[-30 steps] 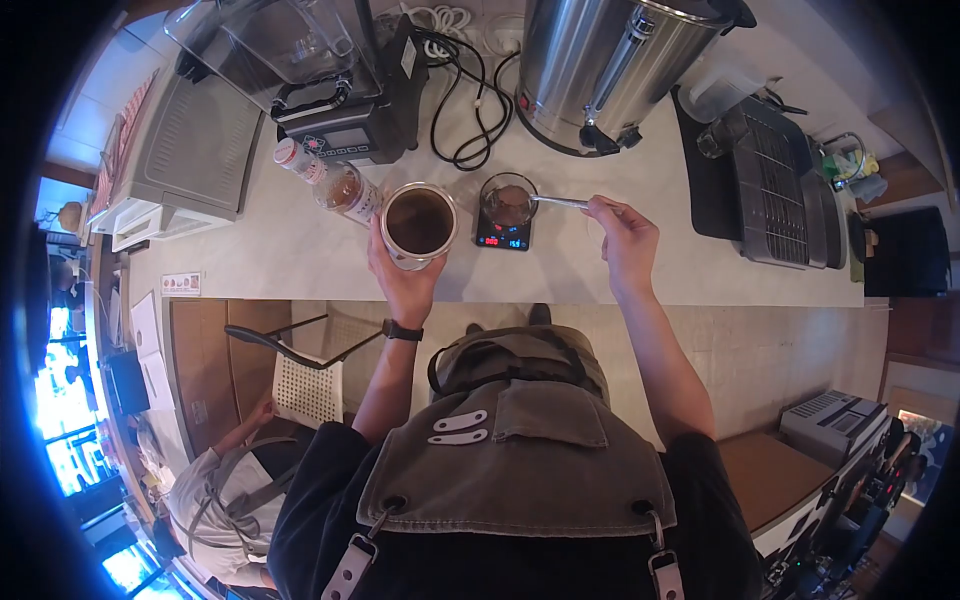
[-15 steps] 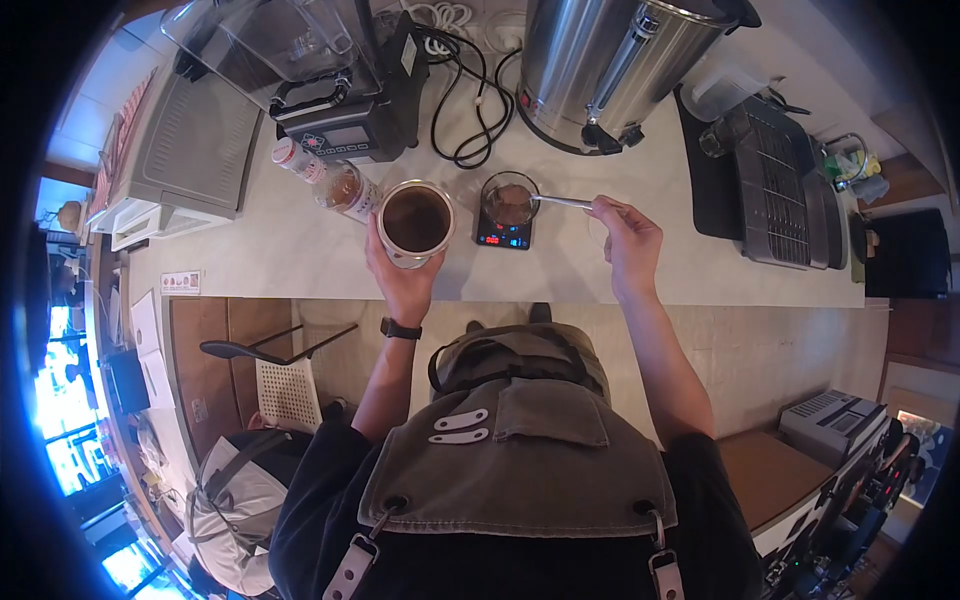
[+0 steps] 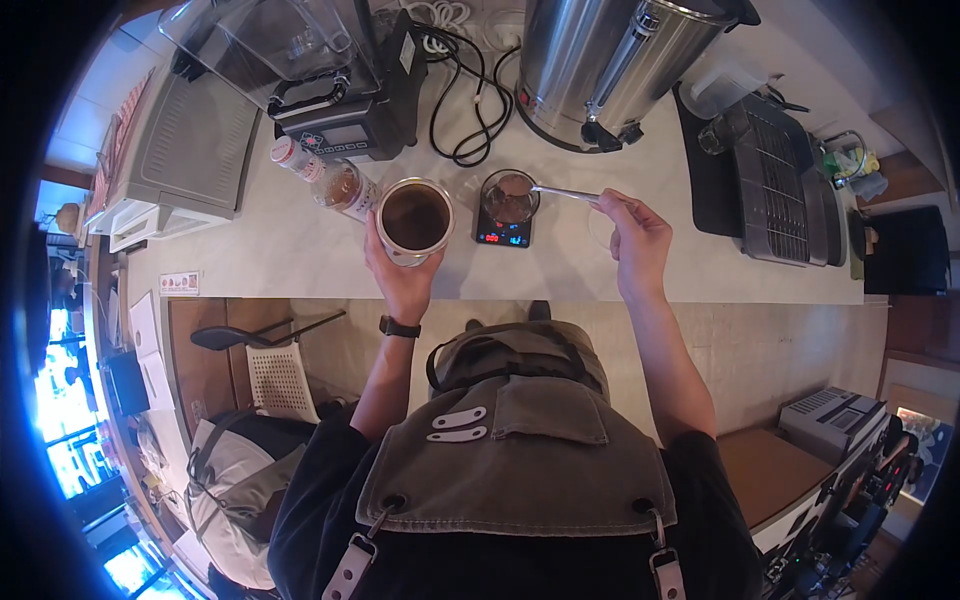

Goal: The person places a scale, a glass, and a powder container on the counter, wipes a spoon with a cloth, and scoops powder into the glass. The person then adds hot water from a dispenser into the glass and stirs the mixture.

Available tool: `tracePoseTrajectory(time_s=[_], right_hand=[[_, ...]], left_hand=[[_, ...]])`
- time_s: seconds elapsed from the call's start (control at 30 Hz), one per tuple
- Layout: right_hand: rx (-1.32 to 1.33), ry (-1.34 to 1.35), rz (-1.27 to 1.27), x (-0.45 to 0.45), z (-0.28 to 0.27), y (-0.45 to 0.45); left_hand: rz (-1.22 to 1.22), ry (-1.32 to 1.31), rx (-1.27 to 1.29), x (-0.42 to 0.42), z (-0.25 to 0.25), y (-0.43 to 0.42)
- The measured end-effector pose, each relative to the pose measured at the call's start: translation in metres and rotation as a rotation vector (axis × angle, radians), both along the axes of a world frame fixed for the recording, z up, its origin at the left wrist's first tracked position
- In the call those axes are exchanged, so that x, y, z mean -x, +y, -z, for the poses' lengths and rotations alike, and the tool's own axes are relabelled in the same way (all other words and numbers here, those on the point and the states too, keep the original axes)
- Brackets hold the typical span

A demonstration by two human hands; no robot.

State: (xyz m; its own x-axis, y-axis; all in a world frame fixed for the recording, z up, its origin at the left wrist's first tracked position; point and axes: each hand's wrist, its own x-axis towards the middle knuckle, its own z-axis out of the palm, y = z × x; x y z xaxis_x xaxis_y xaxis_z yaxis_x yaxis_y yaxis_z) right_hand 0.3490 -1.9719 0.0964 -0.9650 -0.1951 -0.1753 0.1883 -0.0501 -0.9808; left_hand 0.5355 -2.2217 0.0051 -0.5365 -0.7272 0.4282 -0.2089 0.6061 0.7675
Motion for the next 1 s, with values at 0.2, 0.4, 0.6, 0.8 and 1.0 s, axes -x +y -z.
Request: tracePoseTrajectory(time_s=[0.2, 0.4, 0.6, 0.8, 1.0], right_hand=[[-0.067, -0.021, 0.001, -0.002, 0.015, -0.002], [-0.016, -0.035, 0.003, 0.000, 0.013, 0.000], [0.072, -0.103, 0.019, 0.000, 0.016, 0.004], [0.111, -0.115, 0.033, -0.002, 0.011, 0.006], [0.142, -0.105, 0.025, -0.002, 0.006, 0.009]], left_hand=[[0.003, 0.009, 0.005, 0.001, -0.001, 0.000], [-0.001, -0.002, 0.005, -0.001, -0.001, -0.001], [0.000, 0.004, 0.004, -0.002, -0.002, -0.001], [-0.004, -0.005, -0.001, -0.002, -0.002, -0.001], [0.014, -0.007, 0.020, -0.002, -0.003, -0.002]])
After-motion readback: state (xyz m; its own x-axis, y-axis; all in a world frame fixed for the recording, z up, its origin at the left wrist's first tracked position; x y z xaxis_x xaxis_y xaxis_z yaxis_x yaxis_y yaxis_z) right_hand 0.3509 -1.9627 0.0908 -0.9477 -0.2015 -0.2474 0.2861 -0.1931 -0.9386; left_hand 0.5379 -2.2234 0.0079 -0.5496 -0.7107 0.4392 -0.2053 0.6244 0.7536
